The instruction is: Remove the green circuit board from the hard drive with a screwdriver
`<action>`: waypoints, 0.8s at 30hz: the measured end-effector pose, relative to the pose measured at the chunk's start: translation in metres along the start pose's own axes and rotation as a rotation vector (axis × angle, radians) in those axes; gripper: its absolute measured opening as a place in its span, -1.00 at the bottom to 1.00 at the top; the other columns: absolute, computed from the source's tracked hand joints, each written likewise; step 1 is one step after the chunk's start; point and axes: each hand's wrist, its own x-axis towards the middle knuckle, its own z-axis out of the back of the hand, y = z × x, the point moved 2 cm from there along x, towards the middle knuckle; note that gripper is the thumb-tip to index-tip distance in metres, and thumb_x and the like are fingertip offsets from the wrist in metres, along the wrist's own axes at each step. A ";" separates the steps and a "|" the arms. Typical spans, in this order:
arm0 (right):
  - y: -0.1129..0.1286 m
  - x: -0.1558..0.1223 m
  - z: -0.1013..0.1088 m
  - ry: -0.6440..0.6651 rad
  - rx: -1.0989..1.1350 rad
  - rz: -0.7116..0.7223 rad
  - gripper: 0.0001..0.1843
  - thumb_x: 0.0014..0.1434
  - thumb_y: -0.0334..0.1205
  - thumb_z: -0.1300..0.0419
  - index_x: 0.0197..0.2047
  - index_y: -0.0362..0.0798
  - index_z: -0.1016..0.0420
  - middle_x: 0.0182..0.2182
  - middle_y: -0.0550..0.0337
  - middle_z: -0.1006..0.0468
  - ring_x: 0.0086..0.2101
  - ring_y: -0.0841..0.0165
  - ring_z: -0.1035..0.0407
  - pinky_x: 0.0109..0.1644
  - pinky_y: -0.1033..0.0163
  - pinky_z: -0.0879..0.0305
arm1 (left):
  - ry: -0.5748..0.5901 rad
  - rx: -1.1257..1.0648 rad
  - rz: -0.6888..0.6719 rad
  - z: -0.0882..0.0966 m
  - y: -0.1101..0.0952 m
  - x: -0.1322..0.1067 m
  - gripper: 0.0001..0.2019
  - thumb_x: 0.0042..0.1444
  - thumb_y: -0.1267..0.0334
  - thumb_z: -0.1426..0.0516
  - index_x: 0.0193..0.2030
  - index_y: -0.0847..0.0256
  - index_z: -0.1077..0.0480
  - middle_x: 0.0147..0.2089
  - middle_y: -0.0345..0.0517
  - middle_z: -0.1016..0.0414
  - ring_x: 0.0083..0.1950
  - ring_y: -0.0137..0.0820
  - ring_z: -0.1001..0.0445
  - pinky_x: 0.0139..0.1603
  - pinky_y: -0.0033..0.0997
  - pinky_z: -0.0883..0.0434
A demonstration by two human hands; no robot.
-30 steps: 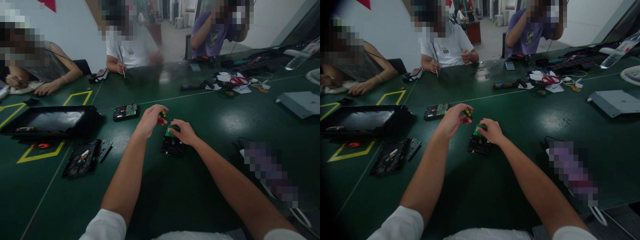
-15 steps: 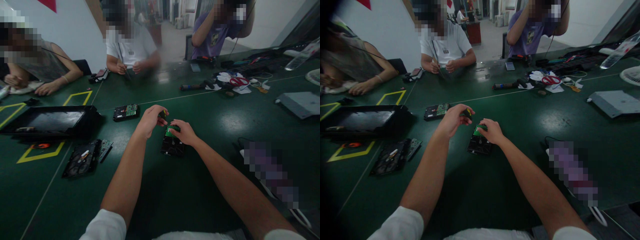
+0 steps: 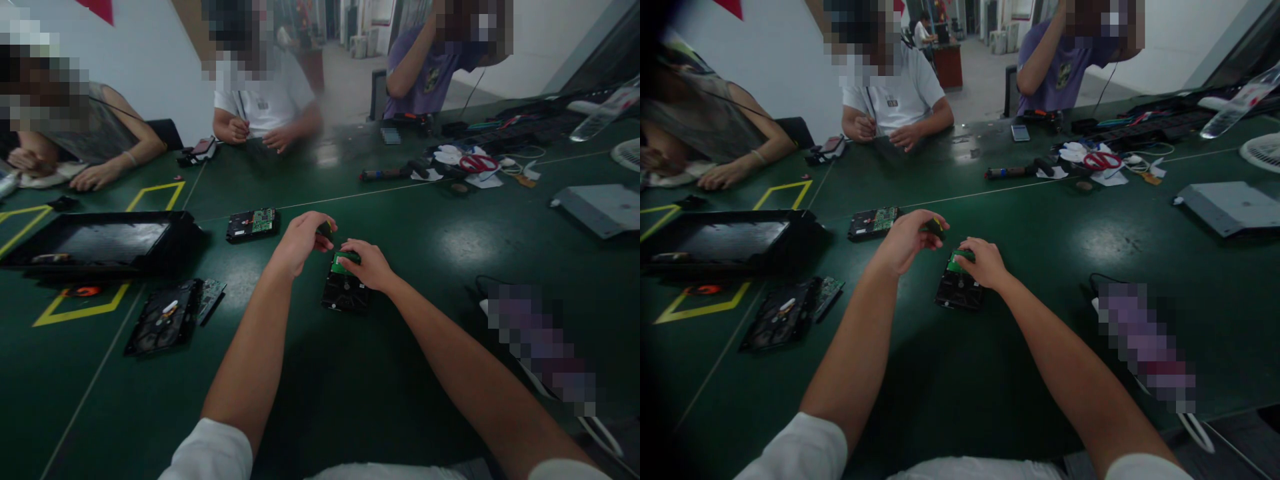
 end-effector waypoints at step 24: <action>0.001 0.000 0.000 -0.004 0.012 0.001 -0.74 0.38 -0.06 -0.29 0.10 0.15 -0.57 0.22 0.11 -0.61 0.35 0.04 -0.34 0.34 -0.28 -0.23 | -0.001 0.010 -0.016 -0.004 -0.006 -0.003 -0.78 0.19 0.12 -0.15 -0.20 0.22 -0.52 -0.18 -0.02 -0.62 -0.55 -0.49 -0.42 -0.56 -0.44 -0.31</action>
